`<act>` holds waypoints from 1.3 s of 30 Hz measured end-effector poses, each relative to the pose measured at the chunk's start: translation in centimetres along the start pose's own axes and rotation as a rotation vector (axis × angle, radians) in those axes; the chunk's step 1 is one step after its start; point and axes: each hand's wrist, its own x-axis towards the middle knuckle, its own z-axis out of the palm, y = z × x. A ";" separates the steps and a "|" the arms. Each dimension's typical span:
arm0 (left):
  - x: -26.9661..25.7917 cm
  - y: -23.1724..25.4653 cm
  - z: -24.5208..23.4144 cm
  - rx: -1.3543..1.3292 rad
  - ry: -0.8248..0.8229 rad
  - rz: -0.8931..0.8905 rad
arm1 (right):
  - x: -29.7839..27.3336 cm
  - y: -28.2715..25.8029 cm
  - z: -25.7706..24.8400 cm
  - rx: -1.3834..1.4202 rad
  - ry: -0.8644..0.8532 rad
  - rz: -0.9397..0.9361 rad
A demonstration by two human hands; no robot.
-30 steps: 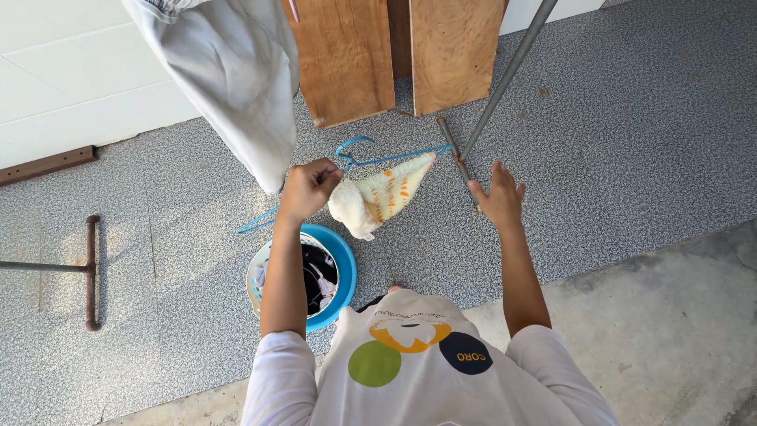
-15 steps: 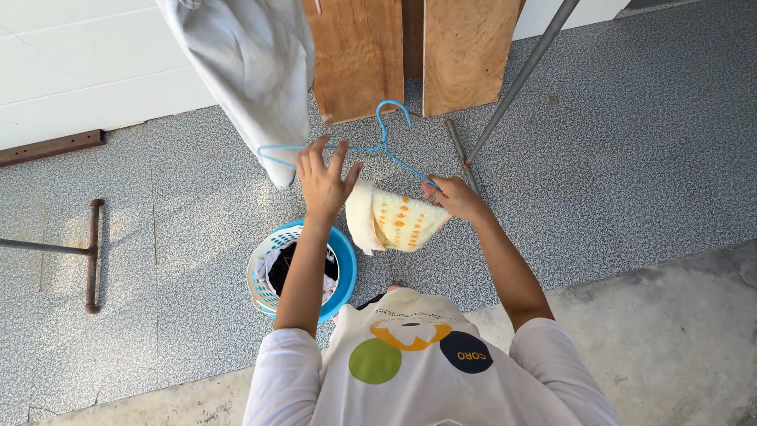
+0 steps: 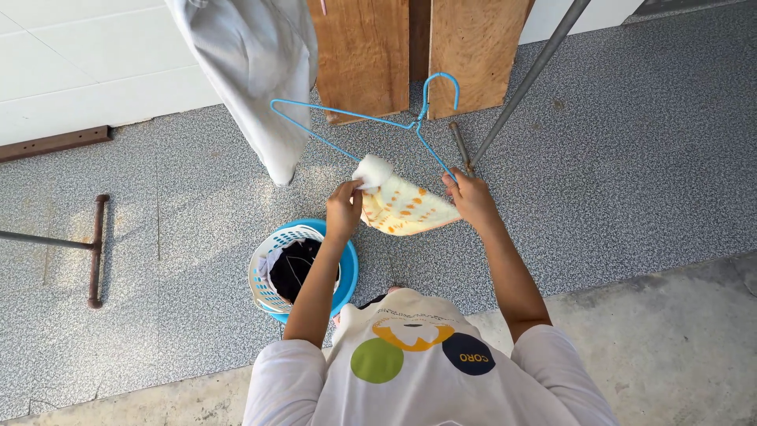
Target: The person takes various items of laundry from a blue basket and hangs them on a metal rack using plastic hangers and a multi-clip drying tool. They handle a grey shirt, white towels, black socks, and other small clothing items one by one.
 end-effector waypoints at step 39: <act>6.8 -6.6 -10.2 0.317 0.394 -0.179 | 3.0 3.0 1.6 0.109 -0.217 -0.316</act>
